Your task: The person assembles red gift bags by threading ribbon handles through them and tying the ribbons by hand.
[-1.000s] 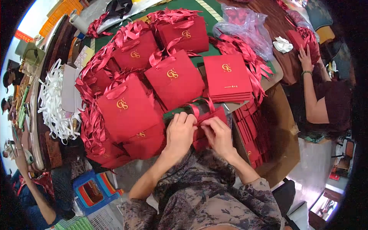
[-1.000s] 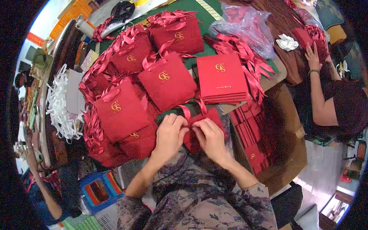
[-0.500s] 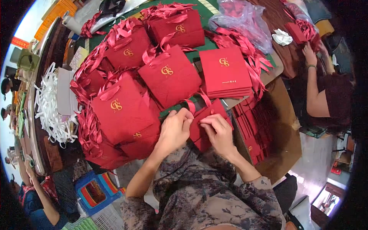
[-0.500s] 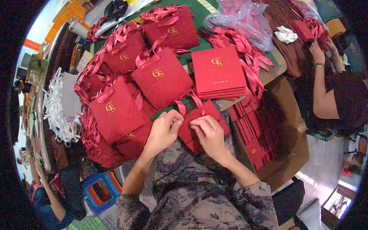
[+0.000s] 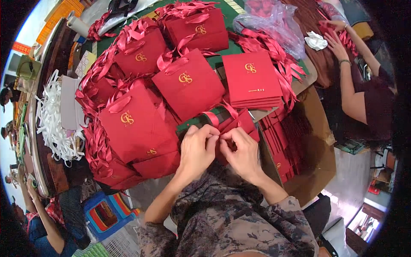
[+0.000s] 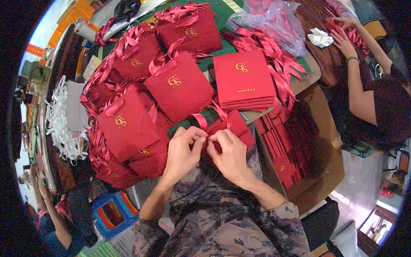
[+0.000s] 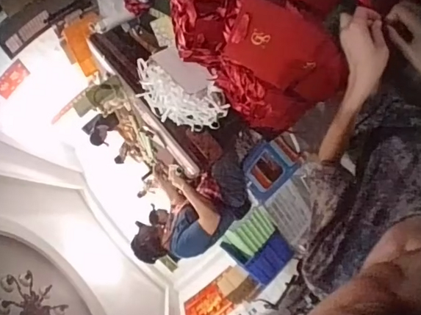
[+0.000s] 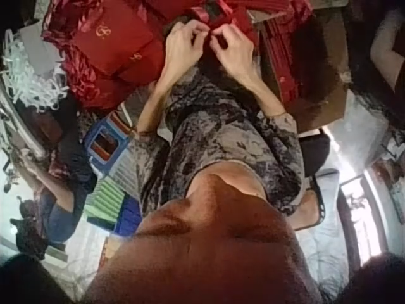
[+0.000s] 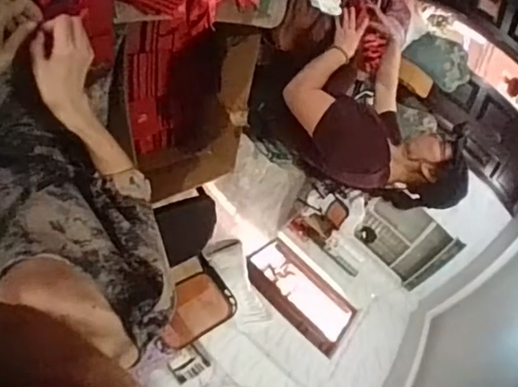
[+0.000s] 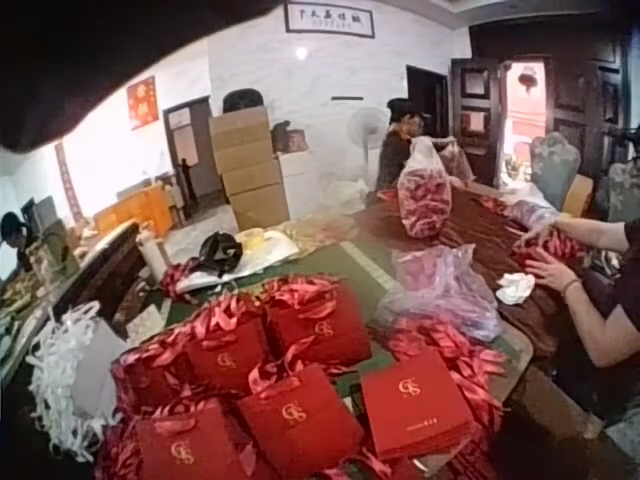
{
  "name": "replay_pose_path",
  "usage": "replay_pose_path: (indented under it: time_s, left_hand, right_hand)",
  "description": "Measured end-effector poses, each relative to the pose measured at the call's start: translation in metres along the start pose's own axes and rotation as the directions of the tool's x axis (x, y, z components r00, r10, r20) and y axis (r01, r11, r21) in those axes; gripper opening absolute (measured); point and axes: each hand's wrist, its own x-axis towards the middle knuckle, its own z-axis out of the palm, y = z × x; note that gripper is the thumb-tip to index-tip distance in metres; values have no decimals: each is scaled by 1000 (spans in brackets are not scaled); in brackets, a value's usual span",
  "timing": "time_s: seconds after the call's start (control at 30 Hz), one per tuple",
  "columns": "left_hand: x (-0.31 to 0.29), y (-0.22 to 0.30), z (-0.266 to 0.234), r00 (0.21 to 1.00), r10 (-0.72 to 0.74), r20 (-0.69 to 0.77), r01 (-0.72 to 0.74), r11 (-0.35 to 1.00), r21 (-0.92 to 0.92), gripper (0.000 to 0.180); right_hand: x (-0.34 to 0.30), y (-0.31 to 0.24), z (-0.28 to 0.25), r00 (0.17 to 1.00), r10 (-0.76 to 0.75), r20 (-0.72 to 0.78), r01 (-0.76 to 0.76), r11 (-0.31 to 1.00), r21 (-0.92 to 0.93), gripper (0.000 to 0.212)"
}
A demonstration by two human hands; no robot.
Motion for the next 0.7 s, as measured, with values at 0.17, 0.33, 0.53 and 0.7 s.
replay_pose_path:
  time_s: [0.17, 0.33, 0.53, 0.7]
  left_hand:
    - [-6, 0, 2, 999, 4, -32, -7, 995, -96, 12]
    - [-13, 0, 3, 996, 78, -43, -81, 995, -66, 17]
    - [-15, 4, -3, 993, 78, -86, -83, 995, -59, 20]
    - [-21, 3, -3, 998, -4, -64, -6, 986, -165, 19]
  right_hand:
    - [-5, 0, 4, 998, -25, -58, 24, 1000, -8, 14]
    - [-7, -5, 1, 999, 20, -43, -20, 1000, 13, 18]
    - [-6, -3, -4, 994, 99, 34, -104, 971, 215, 15]
    - [-12, -5, -11, 995, 74, 60, -81, 989, 122, 14]
